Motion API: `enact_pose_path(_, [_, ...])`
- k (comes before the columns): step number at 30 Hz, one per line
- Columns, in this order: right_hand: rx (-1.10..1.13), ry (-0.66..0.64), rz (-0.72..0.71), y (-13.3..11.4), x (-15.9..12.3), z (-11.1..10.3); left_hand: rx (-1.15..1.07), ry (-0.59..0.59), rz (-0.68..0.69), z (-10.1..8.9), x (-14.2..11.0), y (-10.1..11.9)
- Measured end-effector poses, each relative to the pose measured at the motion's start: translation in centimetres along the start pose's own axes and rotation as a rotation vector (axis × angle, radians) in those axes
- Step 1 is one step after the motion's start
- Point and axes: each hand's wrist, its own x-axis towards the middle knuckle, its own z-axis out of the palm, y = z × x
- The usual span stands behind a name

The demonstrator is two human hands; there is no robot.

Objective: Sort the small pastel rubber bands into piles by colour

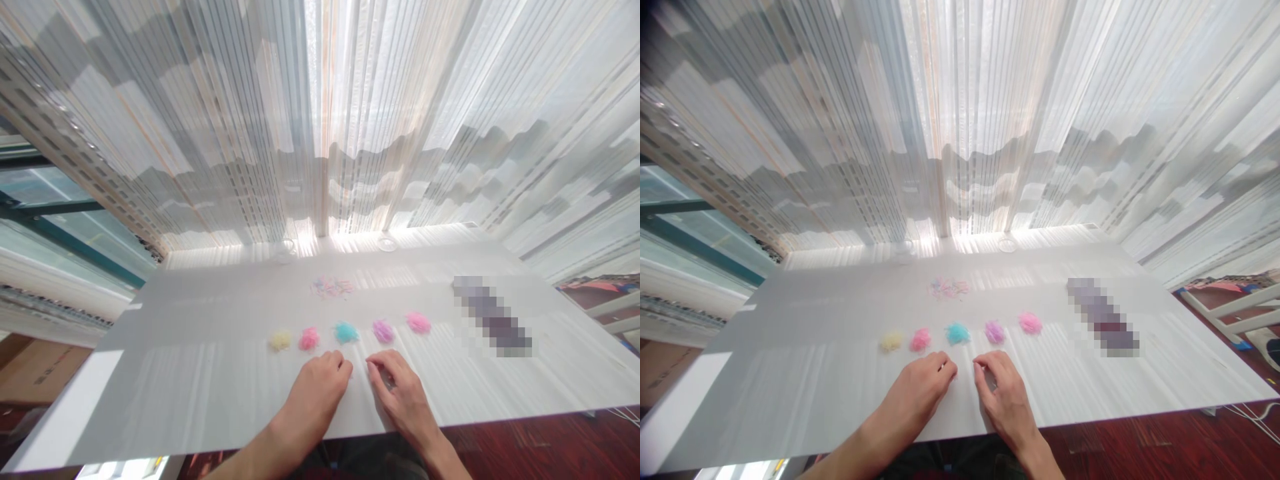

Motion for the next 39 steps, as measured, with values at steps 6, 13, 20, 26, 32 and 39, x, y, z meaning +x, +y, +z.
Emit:
enact_pose_path(6, [-0.013, -0.014, -0.008, -0.1, -0.2, 0.0, -0.133, 0.092, -0.106, 2.6, -0.3, 0.6])
enact_pose_path(13, [-0.076, -0.073, -0.132, 0.2, -0.7, 0.0, -0.439, 0.297, -0.126, 3.6, -2.2, -0.8])
enact_pose_path(20, [-0.205, -0.131, -0.229, 0.3, -0.6, 0.4, -0.512, 0.446, -0.076, 5.0, -2.6, -1.5])
enact_pose_path(26, [-0.221, -0.115, -0.245, 0.4, -0.5, 0.6, -0.544, 0.47, -0.086, 5.1, -2.8, -1.5])
enact_pose_path(32, [-0.171, -0.081, -0.203, 0.0, -0.5, 0.3, -0.578, 0.487, -0.087, 5.3, -3.0, -1.7])
enact_pose_path(39, [-0.138, -0.057, -0.163, -0.1, -0.4, 0.1, -0.612, 0.485, -0.084, 5.4, -2.9, -1.7])
